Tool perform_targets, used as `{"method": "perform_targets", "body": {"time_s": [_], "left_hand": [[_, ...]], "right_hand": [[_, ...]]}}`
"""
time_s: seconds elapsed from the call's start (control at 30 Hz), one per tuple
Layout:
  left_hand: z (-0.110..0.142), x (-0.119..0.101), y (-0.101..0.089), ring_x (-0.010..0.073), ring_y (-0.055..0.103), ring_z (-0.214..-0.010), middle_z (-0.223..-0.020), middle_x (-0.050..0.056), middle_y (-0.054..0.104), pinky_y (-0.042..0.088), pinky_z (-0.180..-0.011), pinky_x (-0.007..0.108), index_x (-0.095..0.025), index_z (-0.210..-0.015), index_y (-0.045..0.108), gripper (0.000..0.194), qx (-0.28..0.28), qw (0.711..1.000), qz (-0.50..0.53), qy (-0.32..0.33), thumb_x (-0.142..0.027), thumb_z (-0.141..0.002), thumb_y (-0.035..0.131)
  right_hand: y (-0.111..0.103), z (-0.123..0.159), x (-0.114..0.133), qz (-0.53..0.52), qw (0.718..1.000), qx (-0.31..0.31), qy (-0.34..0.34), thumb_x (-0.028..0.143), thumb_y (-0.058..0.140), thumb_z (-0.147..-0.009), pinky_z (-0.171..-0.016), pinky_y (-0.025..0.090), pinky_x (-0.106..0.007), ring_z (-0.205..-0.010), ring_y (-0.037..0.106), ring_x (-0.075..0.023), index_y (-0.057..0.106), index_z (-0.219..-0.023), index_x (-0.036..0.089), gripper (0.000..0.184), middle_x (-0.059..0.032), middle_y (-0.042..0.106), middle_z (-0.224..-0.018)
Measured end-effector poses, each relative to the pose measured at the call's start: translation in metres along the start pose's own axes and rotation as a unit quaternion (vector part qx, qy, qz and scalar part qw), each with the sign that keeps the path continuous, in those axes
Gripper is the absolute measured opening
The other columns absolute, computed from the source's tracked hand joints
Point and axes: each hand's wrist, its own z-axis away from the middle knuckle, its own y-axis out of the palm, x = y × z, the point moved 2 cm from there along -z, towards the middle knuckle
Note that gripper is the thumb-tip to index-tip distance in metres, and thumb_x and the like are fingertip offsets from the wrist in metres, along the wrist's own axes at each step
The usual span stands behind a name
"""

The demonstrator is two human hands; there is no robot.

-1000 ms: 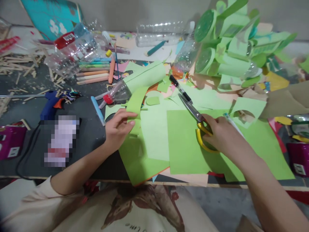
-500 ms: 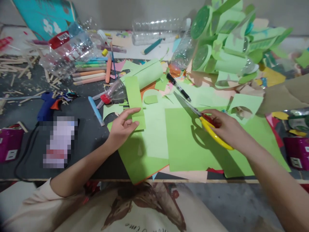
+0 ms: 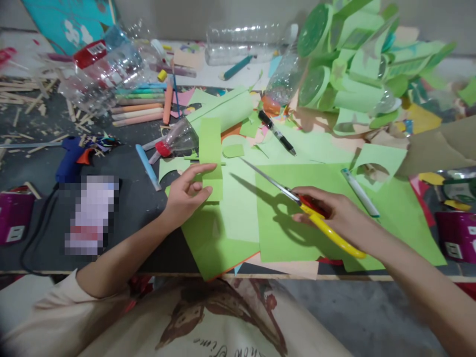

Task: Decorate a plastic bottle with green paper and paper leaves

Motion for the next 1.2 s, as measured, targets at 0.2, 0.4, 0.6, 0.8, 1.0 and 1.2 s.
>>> {"method": "perform_targets", "body": {"time_s": [0.2,0.4,0.6,0.8,1.0,1.2], "left_hand": [[0.0,0.0,-0.001,0.0035,0.047,-0.063,-0.121,0.006,0.062,0.039,-0.052,0.014,-0.024,-0.12,0.064,0.047,0.016,0.999,-0.031,0.04,-0.009,-0.076,0.052],[0.002,0.0,-0.001,0.0122,0.059,-0.086,-0.125,0.009,0.062,0.039,-0.05,0.016,-0.024,-0.127,0.059,0.042,0.078,0.992,-0.038,0.095,-0.018,-0.086,0.056],[0.005,-0.004,-0.001,0.0233,0.054,-0.122,-0.128,0.011,0.063,0.046,-0.055,0.017,-0.025,-0.133,0.054,0.044,0.13,0.978,-0.06,0.154,-0.017,-0.09,0.053],[0.005,-0.006,-0.002,0.024,0.054,-0.124,-0.13,0.01,0.063,0.052,-0.062,0.019,-0.028,-0.135,0.053,0.053,0.14,0.976,-0.069,0.15,-0.007,-0.086,0.053],[0.005,-0.005,-0.002,0.0239,0.054,-0.124,-0.128,0.01,0.063,0.05,-0.06,0.017,-0.026,-0.133,0.054,0.05,0.149,0.977,-0.068,0.137,-0.009,-0.087,0.053],[0.003,-0.005,-0.001,0.018,0.061,-0.103,-0.117,0.01,0.065,0.046,-0.055,0.015,-0.025,-0.133,0.055,0.048,0.142,0.978,-0.059,0.144,-0.012,-0.087,0.053]], "right_hand": [[-0.003,0.002,0.004,0.174,0.978,0.059,-0.1,0.076,0.039,-0.082,-0.06,0.047,-0.033,-0.068,0.058,-0.022,0.056,-0.114,0.023,0.065,-0.0079,0.062,-0.089],[-0.001,0.0,0.015,0.26,0.953,0.074,-0.135,0.081,0.037,-0.078,-0.064,0.053,-0.041,-0.087,0.068,-0.0336,0.062,-0.115,0.022,0.074,-0.0165,0.067,-0.11],[0.011,-0.006,0.025,0.269,0.939,0.104,-0.189,0.073,0.034,-0.086,-0.063,0.051,-0.036,-0.085,0.067,-0.0311,0.06,-0.118,0.02,0.067,-0.0171,0.068,-0.109],[0.017,-0.011,0.027,0.241,0.946,0.122,-0.181,0.075,0.036,-0.084,-0.067,0.05,-0.037,-0.087,0.067,-0.0302,0.061,-0.117,0.021,0.067,-0.0141,0.068,-0.105],[0.018,-0.013,0.026,0.218,0.953,0.135,-0.164,0.079,0.035,-0.081,-0.068,0.051,-0.038,-0.089,0.067,-0.0316,0.061,-0.116,0.023,0.071,-0.0134,0.069,-0.106],[0.02,-0.014,0.027,0.214,0.953,0.131,-0.169,0.078,0.033,-0.083,-0.066,0.05,-0.037,-0.085,0.068,-0.0308,0.061,-0.119,0.021,0.073,-0.0145,0.069,-0.104]]}}
